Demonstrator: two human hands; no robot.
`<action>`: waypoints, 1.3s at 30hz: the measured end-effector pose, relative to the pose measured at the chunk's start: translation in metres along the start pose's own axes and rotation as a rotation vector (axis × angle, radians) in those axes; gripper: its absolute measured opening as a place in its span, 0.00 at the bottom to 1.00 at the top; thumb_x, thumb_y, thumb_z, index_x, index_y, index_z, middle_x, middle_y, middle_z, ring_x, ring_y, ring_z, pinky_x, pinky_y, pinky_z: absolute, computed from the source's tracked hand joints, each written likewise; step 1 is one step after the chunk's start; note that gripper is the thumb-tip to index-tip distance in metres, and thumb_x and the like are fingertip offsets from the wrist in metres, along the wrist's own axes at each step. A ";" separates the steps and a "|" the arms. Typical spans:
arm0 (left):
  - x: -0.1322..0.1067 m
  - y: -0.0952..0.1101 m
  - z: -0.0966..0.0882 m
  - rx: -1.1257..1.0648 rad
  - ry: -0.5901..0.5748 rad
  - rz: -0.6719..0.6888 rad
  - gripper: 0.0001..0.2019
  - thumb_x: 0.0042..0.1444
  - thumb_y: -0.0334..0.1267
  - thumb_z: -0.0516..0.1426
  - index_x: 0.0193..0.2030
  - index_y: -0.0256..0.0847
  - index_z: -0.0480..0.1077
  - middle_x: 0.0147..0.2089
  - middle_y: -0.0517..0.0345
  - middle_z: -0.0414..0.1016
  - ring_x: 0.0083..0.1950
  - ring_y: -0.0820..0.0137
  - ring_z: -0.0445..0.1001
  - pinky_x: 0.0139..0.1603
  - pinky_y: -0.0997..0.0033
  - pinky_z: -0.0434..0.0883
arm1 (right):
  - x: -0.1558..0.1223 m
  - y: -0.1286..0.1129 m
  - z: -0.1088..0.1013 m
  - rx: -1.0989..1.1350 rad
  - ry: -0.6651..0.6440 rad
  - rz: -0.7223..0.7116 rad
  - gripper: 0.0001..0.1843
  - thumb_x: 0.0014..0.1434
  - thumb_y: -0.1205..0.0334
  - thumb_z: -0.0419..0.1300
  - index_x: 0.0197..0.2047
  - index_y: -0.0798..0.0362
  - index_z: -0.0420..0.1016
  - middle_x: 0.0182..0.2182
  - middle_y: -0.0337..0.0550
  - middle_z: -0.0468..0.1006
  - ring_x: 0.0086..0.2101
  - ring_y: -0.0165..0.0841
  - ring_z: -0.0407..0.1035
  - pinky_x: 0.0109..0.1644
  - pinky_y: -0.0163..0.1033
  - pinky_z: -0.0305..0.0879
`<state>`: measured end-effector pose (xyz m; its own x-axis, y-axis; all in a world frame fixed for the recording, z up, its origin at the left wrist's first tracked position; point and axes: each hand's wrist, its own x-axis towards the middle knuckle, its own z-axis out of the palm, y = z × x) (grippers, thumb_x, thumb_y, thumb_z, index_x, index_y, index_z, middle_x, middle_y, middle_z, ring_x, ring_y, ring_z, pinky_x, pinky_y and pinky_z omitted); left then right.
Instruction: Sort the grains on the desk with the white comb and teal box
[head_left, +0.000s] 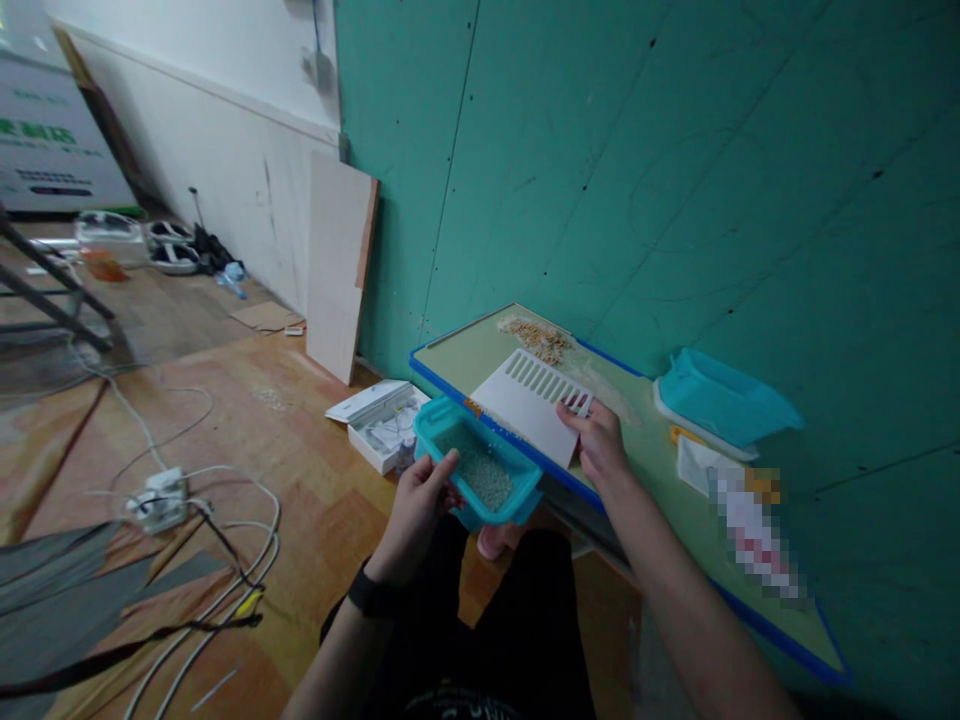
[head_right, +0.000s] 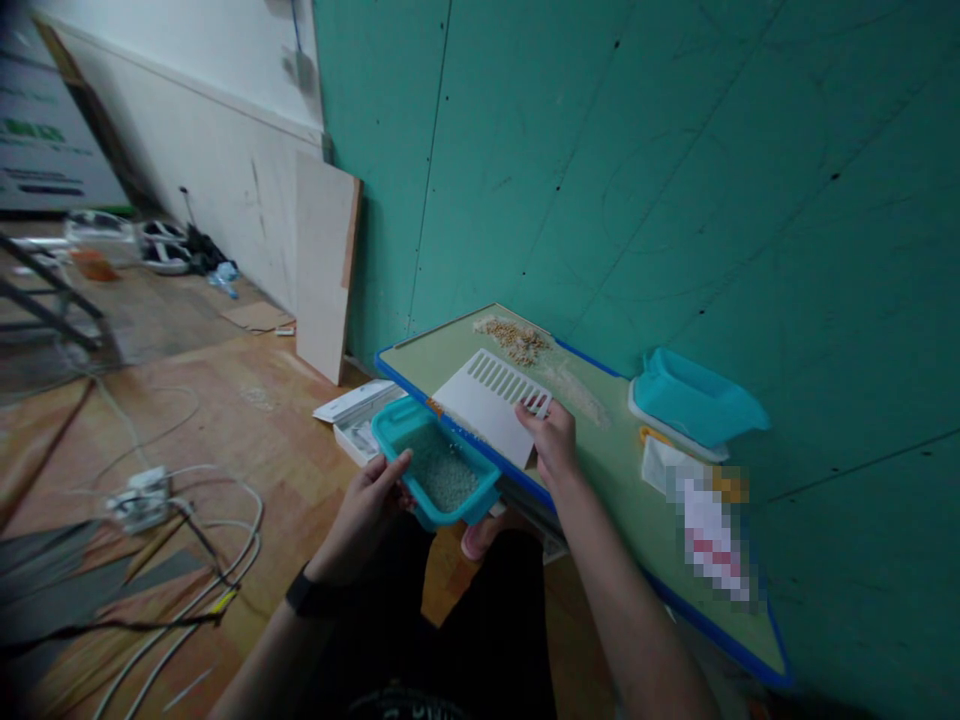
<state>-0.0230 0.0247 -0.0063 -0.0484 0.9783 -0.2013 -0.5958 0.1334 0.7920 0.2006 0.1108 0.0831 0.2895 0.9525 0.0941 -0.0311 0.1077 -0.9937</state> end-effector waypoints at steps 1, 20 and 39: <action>0.000 0.000 0.001 0.003 -0.005 0.006 0.26 0.43 0.58 0.73 0.27 0.41 0.66 0.18 0.64 0.72 0.17 0.74 0.72 0.20 0.78 0.69 | -0.002 0.000 0.000 0.002 0.007 -0.004 0.25 0.30 0.53 0.79 0.32 0.53 0.78 0.28 0.39 0.81 0.30 0.36 0.73 0.38 0.42 0.69; -0.001 0.016 -0.006 0.021 0.040 0.026 0.25 0.42 0.56 0.73 0.28 0.41 0.68 0.18 0.65 0.71 0.18 0.75 0.70 0.21 0.77 0.69 | 0.019 0.000 -0.001 -0.068 0.059 -0.244 0.24 0.40 0.50 0.77 0.38 0.52 0.79 0.36 0.43 0.83 0.37 0.38 0.76 0.47 0.45 0.72; 0.004 0.013 -0.008 0.030 0.011 0.054 0.24 0.44 0.56 0.73 0.27 0.40 0.68 0.18 0.63 0.72 0.18 0.74 0.71 0.21 0.77 0.68 | 0.036 0.004 -0.080 -0.090 0.249 -0.090 0.24 0.32 0.55 0.76 0.35 0.52 0.80 0.30 0.40 0.84 0.30 0.39 0.76 0.35 0.42 0.73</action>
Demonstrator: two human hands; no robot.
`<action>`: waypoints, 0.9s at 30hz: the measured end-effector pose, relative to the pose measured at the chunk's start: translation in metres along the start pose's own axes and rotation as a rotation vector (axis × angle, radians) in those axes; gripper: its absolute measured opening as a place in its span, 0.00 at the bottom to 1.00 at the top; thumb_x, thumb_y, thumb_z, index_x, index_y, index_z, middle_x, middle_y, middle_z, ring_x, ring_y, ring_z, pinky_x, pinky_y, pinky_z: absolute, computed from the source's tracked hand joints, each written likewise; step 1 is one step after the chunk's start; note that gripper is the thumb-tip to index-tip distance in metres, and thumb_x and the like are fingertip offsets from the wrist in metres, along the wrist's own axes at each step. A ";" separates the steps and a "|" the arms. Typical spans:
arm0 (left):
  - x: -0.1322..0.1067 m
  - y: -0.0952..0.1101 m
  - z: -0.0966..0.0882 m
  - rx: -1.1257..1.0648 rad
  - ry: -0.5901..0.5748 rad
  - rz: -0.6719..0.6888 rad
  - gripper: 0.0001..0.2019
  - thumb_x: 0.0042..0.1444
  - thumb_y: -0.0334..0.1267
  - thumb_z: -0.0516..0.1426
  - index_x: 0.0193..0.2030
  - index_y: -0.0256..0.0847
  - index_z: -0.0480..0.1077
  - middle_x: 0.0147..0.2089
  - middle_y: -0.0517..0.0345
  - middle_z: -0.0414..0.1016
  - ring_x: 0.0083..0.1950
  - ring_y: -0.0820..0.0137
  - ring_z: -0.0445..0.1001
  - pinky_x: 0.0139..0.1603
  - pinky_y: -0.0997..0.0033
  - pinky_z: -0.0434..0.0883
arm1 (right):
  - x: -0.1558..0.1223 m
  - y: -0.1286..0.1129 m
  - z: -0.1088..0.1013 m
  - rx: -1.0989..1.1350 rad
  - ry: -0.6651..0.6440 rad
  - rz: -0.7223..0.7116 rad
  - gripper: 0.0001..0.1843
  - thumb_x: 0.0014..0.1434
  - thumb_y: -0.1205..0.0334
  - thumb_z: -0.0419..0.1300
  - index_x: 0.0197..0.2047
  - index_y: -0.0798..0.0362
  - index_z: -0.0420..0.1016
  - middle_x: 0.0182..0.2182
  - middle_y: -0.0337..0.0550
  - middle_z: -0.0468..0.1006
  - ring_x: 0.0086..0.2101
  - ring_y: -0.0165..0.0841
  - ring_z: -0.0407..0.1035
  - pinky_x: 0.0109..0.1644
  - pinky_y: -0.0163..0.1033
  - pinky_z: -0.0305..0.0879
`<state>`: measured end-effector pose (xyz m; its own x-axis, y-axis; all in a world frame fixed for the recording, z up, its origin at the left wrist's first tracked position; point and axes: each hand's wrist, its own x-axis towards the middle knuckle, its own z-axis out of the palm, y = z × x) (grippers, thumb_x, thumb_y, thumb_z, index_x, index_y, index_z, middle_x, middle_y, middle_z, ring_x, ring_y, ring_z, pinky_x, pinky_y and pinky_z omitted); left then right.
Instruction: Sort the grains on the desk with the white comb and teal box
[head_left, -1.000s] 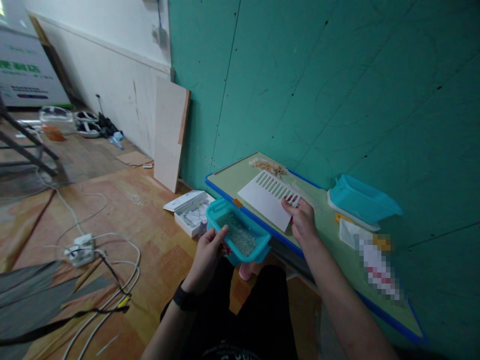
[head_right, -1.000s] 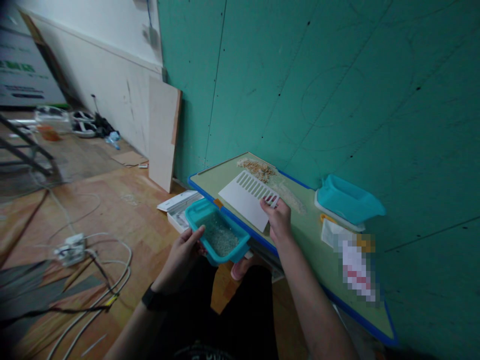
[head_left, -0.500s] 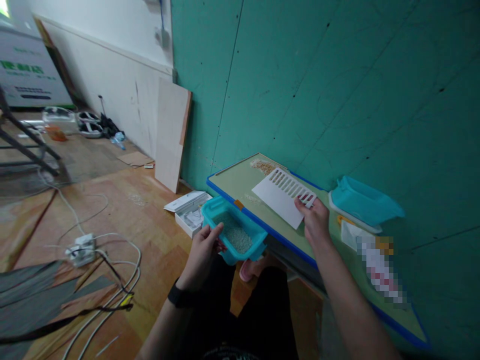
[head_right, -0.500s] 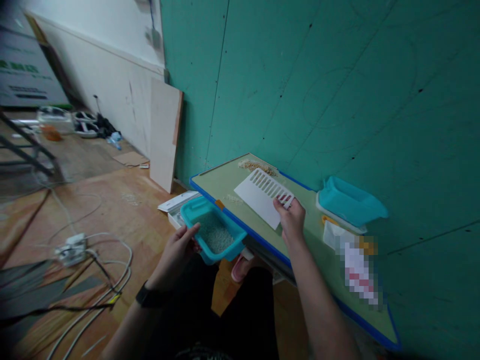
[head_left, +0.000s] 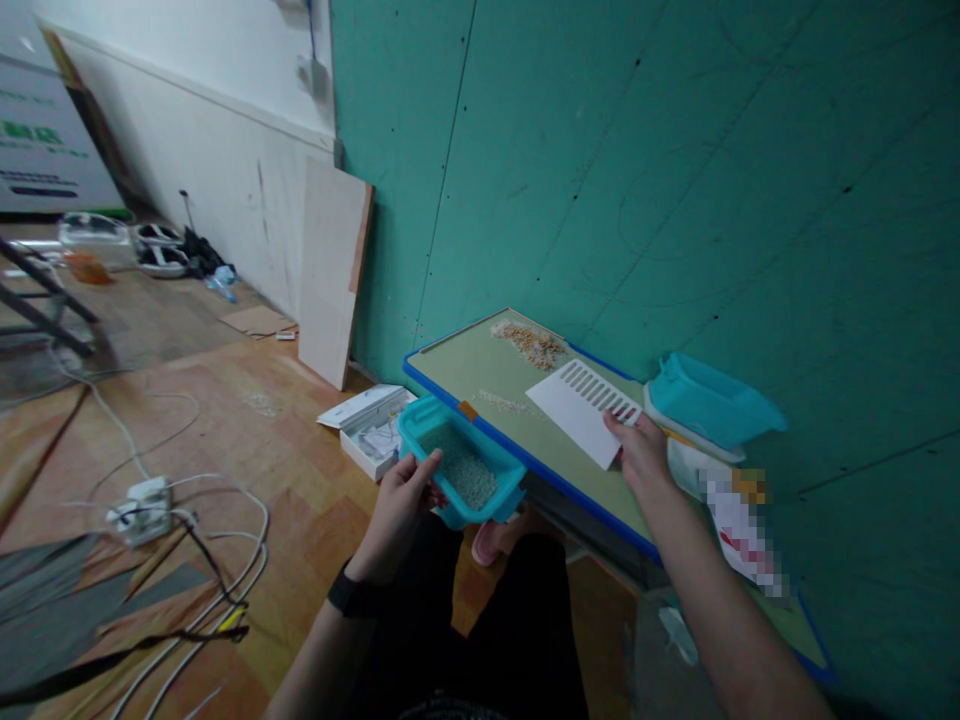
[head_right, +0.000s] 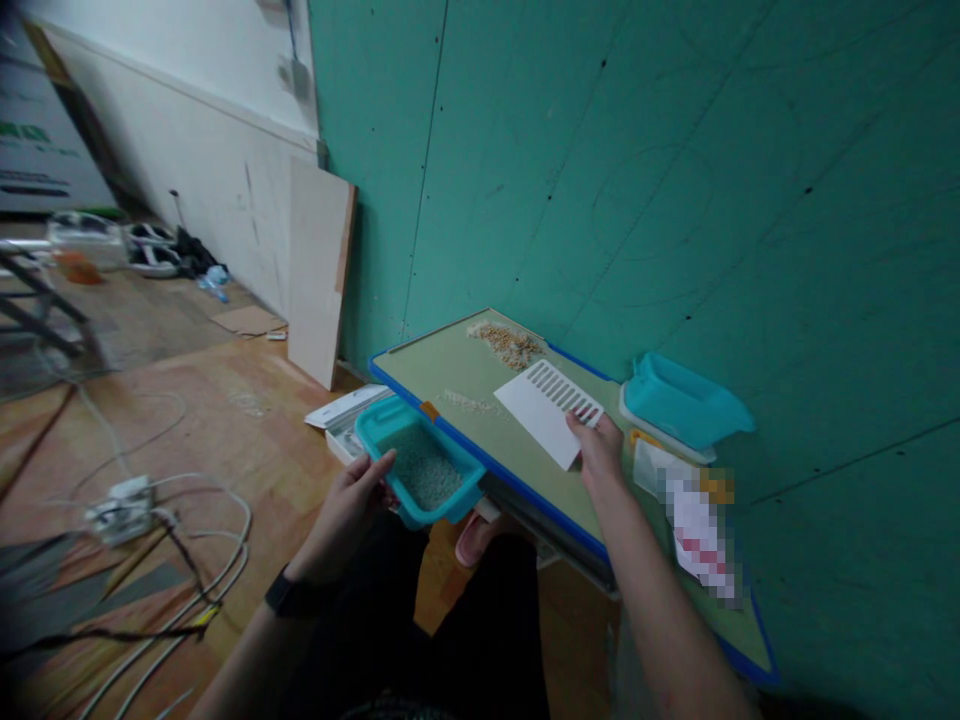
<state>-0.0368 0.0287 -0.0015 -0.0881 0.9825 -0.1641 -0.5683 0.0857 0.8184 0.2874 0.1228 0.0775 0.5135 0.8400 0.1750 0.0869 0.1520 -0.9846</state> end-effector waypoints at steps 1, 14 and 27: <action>-0.001 -0.001 0.001 0.002 0.002 0.001 0.24 0.44 0.56 0.73 0.27 0.40 0.69 0.18 0.63 0.72 0.18 0.74 0.70 0.21 0.77 0.68 | -0.001 0.000 0.004 0.000 -0.013 0.018 0.24 0.31 0.55 0.76 0.34 0.52 0.79 0.29 0.40 0.83 0.29 0.39 0.76 0.33 0.43 0.73; -0.001 -0.007 0.006 0.016 0.022 0.031 0.25 0.46 0.58 0.71 0.26 0.41 0.67 0.17 0.62 0.71 0.18 0.74 0.70 0.20 0.77 0.66 | -0.045 -0.009 0.029 0.021 -0.167 0.153 0.24 0.31 0.54 0.78 0.33 0.50 0.78 0.28 0.41 0.83 0.29 0.42 0.77 0.33 0.45 0.73; 0.003 -0.007 0.003 0.013 0.009 0.025 0.24 0.46 0.57 0.72 0.26 0.41 0.68 0.18 0.62 0.72 0.18 0.74 0.71 0.21 0.78 0.67 | -0.056 -0.017 0.052 0.041 -0.263 0.129 0.26 0.32 0.52 0.79 0.33 0.51 0.77 0.27 0.40 0.81 0.29 0.39 0.75 0.37 0.45 0.73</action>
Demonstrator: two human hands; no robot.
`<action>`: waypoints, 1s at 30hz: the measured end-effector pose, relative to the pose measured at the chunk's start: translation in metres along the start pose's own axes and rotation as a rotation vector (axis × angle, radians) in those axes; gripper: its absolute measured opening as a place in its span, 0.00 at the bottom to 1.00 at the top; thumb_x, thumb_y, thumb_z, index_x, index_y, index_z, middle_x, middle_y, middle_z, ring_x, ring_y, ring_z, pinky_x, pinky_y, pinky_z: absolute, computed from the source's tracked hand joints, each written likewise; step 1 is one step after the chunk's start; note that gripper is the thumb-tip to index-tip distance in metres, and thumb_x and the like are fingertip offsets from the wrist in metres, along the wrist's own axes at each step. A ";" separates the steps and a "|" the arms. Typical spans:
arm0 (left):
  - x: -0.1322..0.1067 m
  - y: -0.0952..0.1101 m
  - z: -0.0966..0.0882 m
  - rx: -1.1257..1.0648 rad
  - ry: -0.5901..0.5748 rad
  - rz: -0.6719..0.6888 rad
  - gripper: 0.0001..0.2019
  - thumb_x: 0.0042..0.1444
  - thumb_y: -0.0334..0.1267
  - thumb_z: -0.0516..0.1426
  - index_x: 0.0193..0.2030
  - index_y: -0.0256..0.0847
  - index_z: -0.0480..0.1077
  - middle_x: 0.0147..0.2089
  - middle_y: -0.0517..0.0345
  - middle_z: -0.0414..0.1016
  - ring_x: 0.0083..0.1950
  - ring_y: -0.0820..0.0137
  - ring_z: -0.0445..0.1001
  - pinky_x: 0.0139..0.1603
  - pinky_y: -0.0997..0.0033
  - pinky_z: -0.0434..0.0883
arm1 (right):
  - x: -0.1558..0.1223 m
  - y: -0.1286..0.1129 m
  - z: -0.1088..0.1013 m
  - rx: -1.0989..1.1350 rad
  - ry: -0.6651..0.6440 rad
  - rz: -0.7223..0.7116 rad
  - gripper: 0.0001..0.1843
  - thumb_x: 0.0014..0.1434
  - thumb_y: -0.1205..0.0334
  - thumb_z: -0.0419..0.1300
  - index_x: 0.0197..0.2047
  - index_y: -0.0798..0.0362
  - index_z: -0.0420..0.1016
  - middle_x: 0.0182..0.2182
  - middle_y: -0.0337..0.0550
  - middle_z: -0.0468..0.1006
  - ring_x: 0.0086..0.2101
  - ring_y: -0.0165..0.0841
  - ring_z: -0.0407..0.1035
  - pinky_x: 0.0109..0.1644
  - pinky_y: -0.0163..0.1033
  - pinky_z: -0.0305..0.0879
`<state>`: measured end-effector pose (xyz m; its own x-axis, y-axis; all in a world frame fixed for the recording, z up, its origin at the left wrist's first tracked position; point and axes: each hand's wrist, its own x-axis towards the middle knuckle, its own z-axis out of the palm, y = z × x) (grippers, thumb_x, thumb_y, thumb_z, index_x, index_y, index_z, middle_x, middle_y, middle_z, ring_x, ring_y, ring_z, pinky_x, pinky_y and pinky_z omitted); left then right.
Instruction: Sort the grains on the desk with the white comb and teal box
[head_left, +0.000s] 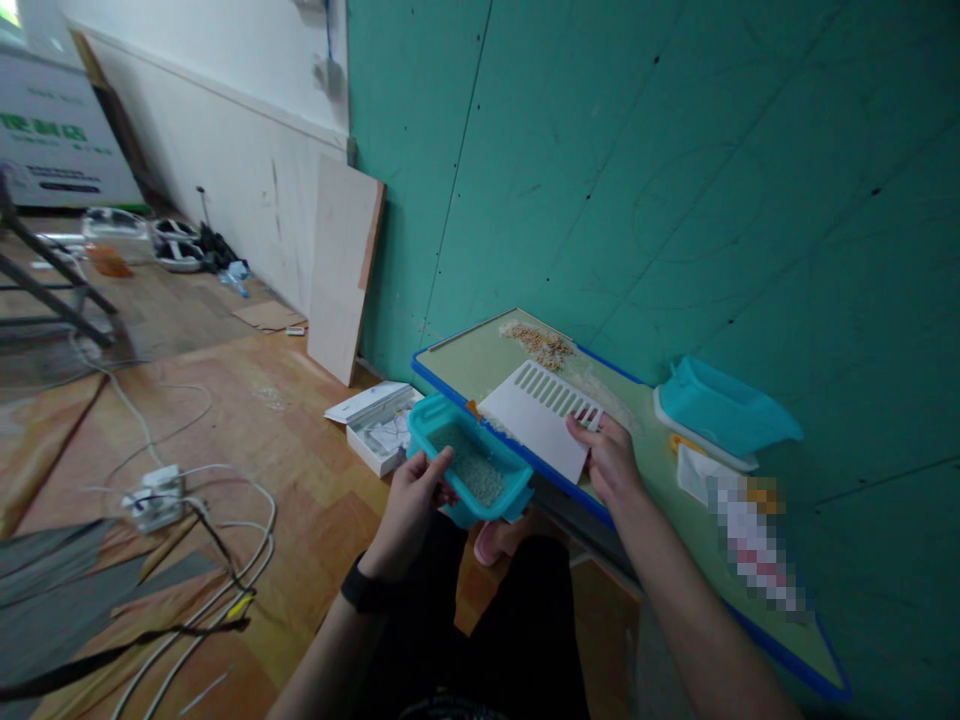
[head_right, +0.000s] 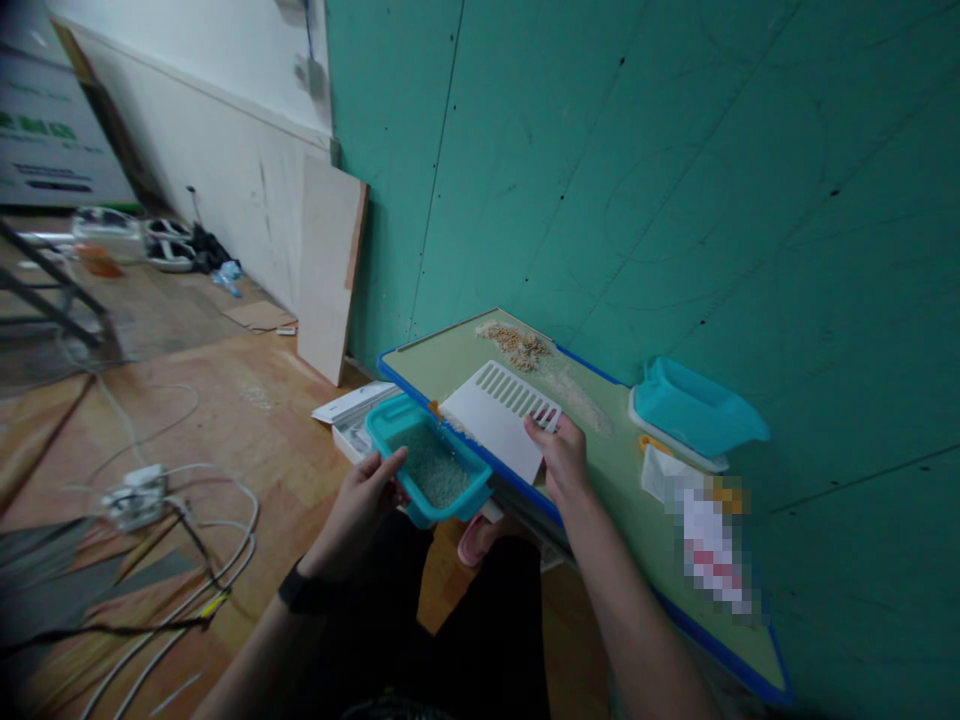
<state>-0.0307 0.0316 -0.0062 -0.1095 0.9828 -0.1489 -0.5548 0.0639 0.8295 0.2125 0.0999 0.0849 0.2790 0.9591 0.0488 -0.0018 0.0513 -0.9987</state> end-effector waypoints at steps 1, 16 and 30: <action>0.000 0.000 0.000 0.000 0.003 -0.002 0.24 0.46 0.57 0.72 0.26 0.41 0.68 0.18 0.62 0.72 0.18 0.74 0.71 0.20 0.78 0.67 | 0.000 0.001 0.001 0.001 -0.011 0.001 0.26 0.32 0.51 0.79 0.33 0.51 0.77 0.27 0.40 0.81 0.29 0.39 0.75 0.37 0.45 0.73; 0.003 0.014 -0.007 -0.015 0.053 -0.024 0.25 0.40 0.57 0.73 0.27 0.40 0.68 0.17 0.65 0.71 0.17 0.75 0.70 0.20 0.78 0.67 | 0.071 0.011 -0.009 0.007 0.206 -0.110 0.25 0.31 0.58 0.74 0.36 0.54 0.78 0.30 0.39 0.82 0.33 0.41 0.78 0.38 0.44 0.74; 0.007 0.013 -0.004 0.036 0.011 0.011 0.25 0.42 0.57 0.73 0.26 0.40 0.68 0.17 0.64 0.71 0.17 0.75 0.70 0.20 0.78 0.67 | 0.040 0.002 0.039 -0.007 0.012 0.096 0.24 0.29 0.59 0.73 0.34 0.53 0.76 0.24 0.38 0.80 0.25 0.38 0.73 0.27 0.40 0.68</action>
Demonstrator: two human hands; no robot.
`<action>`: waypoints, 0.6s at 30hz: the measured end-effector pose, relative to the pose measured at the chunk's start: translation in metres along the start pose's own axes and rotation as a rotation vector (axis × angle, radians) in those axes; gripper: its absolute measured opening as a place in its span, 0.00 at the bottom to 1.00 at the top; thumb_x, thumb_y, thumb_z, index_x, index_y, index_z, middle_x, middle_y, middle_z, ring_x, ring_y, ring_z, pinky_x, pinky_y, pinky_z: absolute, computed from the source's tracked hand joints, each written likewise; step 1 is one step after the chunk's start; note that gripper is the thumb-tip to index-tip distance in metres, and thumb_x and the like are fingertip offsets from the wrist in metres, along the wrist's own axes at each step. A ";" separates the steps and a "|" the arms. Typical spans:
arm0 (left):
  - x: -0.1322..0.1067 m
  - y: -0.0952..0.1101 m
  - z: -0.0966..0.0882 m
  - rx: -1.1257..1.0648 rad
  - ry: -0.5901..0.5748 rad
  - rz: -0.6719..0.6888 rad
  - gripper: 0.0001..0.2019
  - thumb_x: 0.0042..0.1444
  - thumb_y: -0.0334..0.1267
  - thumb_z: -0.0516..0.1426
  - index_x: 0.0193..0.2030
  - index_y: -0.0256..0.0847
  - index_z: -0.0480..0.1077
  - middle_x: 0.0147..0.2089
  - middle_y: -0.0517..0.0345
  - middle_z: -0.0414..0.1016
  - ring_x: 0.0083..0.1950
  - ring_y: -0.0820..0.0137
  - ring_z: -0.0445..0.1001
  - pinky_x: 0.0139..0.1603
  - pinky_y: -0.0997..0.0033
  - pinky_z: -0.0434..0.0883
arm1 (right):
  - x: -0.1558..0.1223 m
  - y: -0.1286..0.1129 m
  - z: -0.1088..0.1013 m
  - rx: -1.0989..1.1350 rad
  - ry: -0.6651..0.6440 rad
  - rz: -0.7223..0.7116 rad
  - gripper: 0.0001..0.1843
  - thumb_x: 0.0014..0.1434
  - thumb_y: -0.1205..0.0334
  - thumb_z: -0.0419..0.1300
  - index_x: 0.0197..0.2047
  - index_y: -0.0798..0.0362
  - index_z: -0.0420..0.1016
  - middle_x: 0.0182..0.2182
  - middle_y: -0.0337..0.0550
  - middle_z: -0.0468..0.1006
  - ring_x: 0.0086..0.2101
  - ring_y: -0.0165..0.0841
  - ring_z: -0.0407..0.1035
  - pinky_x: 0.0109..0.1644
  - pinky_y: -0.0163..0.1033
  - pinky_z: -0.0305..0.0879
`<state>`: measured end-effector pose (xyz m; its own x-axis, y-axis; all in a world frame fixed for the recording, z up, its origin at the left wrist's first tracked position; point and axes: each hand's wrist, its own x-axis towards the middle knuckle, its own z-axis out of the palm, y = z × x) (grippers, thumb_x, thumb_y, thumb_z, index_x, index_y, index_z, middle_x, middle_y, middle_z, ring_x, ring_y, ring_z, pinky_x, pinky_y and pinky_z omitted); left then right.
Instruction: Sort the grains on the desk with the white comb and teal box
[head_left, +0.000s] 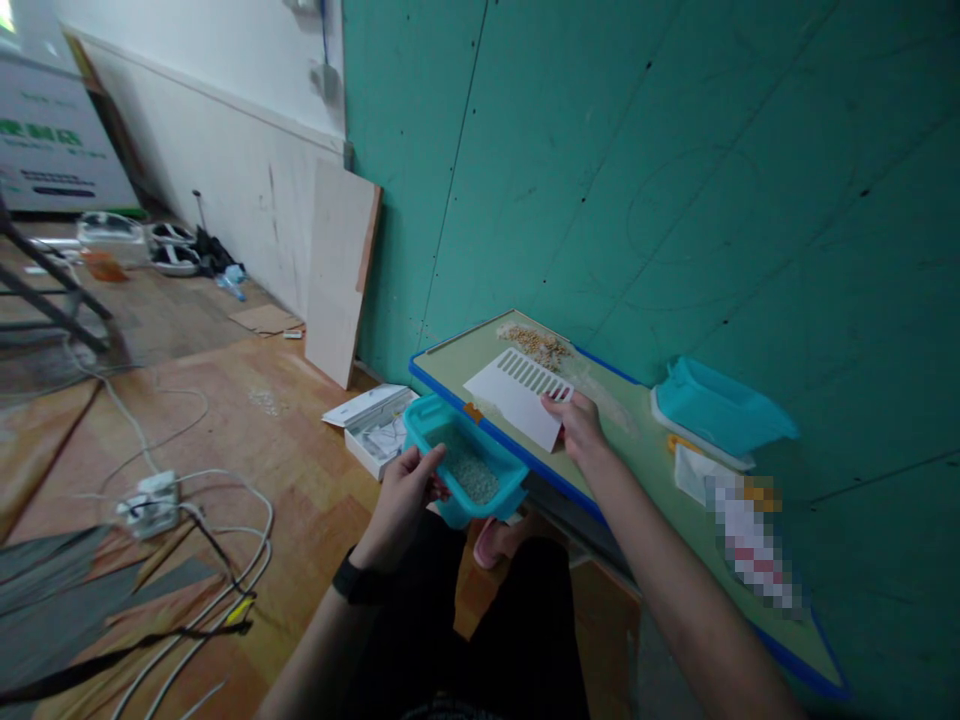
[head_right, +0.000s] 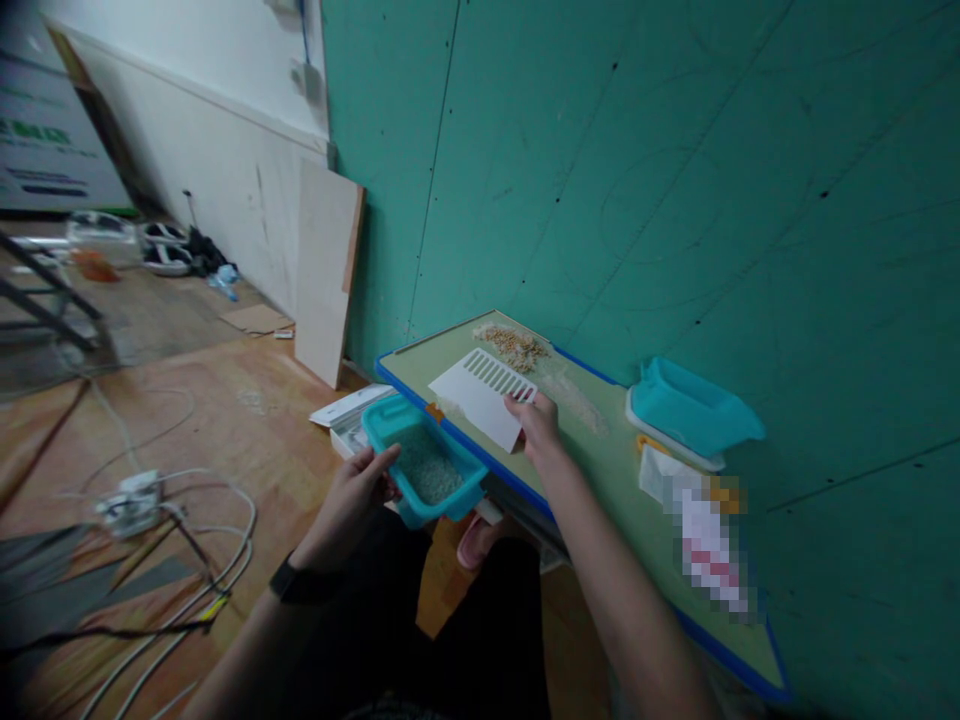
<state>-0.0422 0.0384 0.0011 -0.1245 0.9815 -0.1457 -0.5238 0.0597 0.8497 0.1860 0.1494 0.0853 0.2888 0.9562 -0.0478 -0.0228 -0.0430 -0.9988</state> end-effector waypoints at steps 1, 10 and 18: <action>0.000 0.000 0.000 -0.002 -0.002 0.003 0.25 0.43 0.57 0.73 0.26 0.40 0.68 0.17 0.64 0.71 0.17 0.75 0.70 0.20 0.78 0.67 | -0.003 0.000 0.001 0.008 -0.010 0.000 0.24 0.29 0.59 0.73 0.34 0.53 0.76 0.24 0.38 0.80 0.25 0.38 0.73 0.28 0.40 0.68; -0.003 0.000 0.001 -0.006 -0.022 0.005 0.24 0.45 0.57 0.72 0.27 0.40 0.68 0.18 0.65 0.71 0.18 0.76 0.69 0.21 0.78 0.68 | -0.020 0.003 0.001 0.056 -0.067 -0.021 0.27 0.28 0.56 0.78 0.33 0.53 0.76 0.28 0.39 0.81 0.28 0.37 0.74 0.35 0.41 0.70; -0.002 -0.003 -0.001 0.016 -0.016 0.003 0.25 0.46 0.58 0.71 0.28 0.40 0.68 0.19 0.65 0.71 0.19 0.76 0.70 0.22 0.78 0.68 | -0.027 0.000 -0.008 0.092 -0.037 -0.053 0.29 0.28 0.55 0.79 0.35 0.54 0.78 0.29 0.40 0.82 0.30 0.36 0.74 0.37 0.42 0.70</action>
<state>-0.0414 0.0362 -0.0019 -0.1125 0.9844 -0.1350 -0.5097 0.0595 0.8583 0.1862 0.1213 0.0860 0.2567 0.9665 0.0074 -0.0968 0.0334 -0.9947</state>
